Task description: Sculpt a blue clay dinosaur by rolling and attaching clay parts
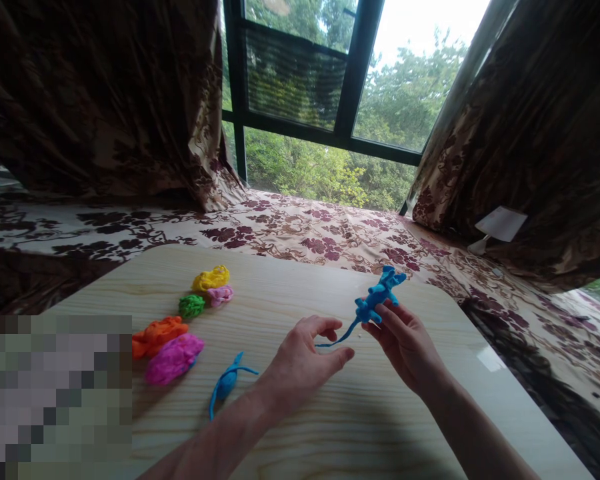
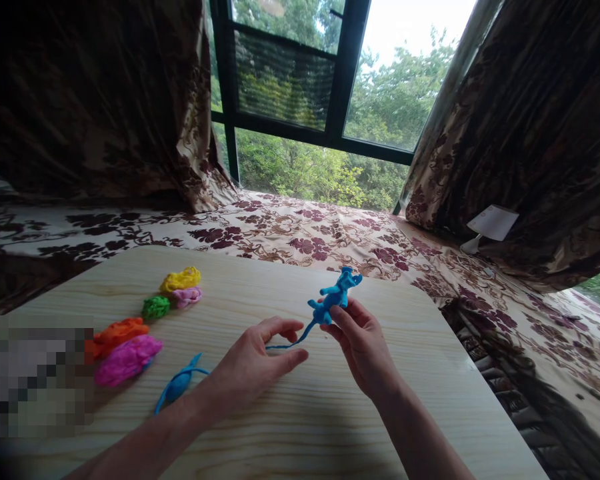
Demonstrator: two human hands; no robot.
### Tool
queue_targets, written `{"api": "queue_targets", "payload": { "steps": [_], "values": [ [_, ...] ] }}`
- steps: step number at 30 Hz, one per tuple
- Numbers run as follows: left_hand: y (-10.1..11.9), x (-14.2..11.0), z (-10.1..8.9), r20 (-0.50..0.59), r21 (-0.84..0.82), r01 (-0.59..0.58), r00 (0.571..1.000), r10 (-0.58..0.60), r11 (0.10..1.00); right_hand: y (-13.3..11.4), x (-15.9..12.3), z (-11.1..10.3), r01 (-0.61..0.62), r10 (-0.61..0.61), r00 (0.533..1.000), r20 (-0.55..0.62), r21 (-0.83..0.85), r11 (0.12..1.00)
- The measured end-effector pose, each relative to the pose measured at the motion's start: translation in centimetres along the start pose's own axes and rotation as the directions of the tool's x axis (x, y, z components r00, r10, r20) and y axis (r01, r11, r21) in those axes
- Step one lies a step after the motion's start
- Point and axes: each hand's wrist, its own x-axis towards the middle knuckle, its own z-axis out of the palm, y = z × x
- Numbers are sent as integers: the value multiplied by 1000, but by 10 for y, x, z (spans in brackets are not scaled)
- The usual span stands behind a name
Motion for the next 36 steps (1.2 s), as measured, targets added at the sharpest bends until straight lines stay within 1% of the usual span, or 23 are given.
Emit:
{"api": "queue_targets", "payload": {
  "steps": [1, 4, 6, 7, 8, 9, 10, 11, 12, 13, 14, 15, 16, 17, 18, 19, 21, 23, 26, 30, 36],
  "values": [
    [-1, 0, 0, -10, 18, -9, 1000, 10, 1000, 0, 1, -1, 6, -6, 1000, -10, 6, 1000],
    [-4, 1, 1, -34, 102, -103, 994, 107, 989, 2, 2, -2, 23, -22, 999, -31, 16, 1000],
    [-5, 2, 2, -31, 136, -134, 990, 139, 982, 1, 3, -4, 32, -33, 999, -29, -24, 999],
    [-4, 2, 1, -29, 142, -137, 989, 142, 980, -2, 4, -6, 53, -55, 998, -28, -72, 996],
    [-4, 2, 1, -31, 144, -136, 989, 142, 980, -7, 7, -11, 97, -103, 994, -34, -141, 985],
    [-4, 2, 1, -39, 147, -135, 989, 142, 980, -13, 9, -17, 161, -176, 983, -47, -234, 959],
    [-4, 2, 0, -51, 152, -135, 988, 144, 979, -22, 13, -25, 244, -282, 957, -61, -349, 905],
    [-5, 3, -1, -66, 161, -136, 987, 148, 978, -32, 18, -36, 329, -416, 906, -80, -487, 809],
    [-5, 4, -2, -83, 171, -136, 985, 152, 976, -43, 23, -48, 380, -539, 840, -69, -634, 673],
    [-7, 5, -3, -102, 183, -135, 983, 155, 974, -54, 28, -61, 376, -602, 798, -21, -763, 526],
    [-8, 7, -3, -116, 193, -134, 981, 158, 972, -64, 33, -74, 348, -617, 785, 59, -865, 360],
    [-10, 8, -3, -130, 201, -133, 978, 161, 971, -72, 37, -87, 320, -615, 774, 151, -931, 173],
    [-13, 10, -3, -134, 209, -135, 977, 165, 969, -79, 41, -99, 273, -581, 782, 225, -962, -4],
    [-16, 11, -2, -133, 215, -139, 976, 170, 967, -83, 45, -110, 219, -544, 794, 270, -963, -158],
    [-19, 13, -1, -129, 222, -147, 975, 179, 964, -85, 48, -120, 172, -507, 810, 294, -946, -274],
    [-21, 13, 1, -122, 230, -155, 975, 187, 961, -85, 51, -128, 148, -480, 825, 297, -934, -324],
    [-26, 14, 4, -106, 248, -170, 974, 201, 954, -82, 55, -140, 120, -445, 846, 293, -919, -377],
    [-29, 14, 7, -89, 269, -180, 974, 210, 946, -75, 58, -145, 104, -428, 858, 283, -913, -396],
    [-31, 14, 9, -76, 294, -184, 974, 214, 938, -66, 58, -148, 83, -420, 866, 272, -905, -416],
    [-30, 14, 8, -73, 317, -183, 973, 217, 930, -55, 61, -150, 78, -413, 871, 266, -905, -417],
    [-30, 13, 9, -85, 329, -193, 969, 232, 924, -48, 64, -157, 116, -390, 879, 274, -916, -384]
  ]
}}
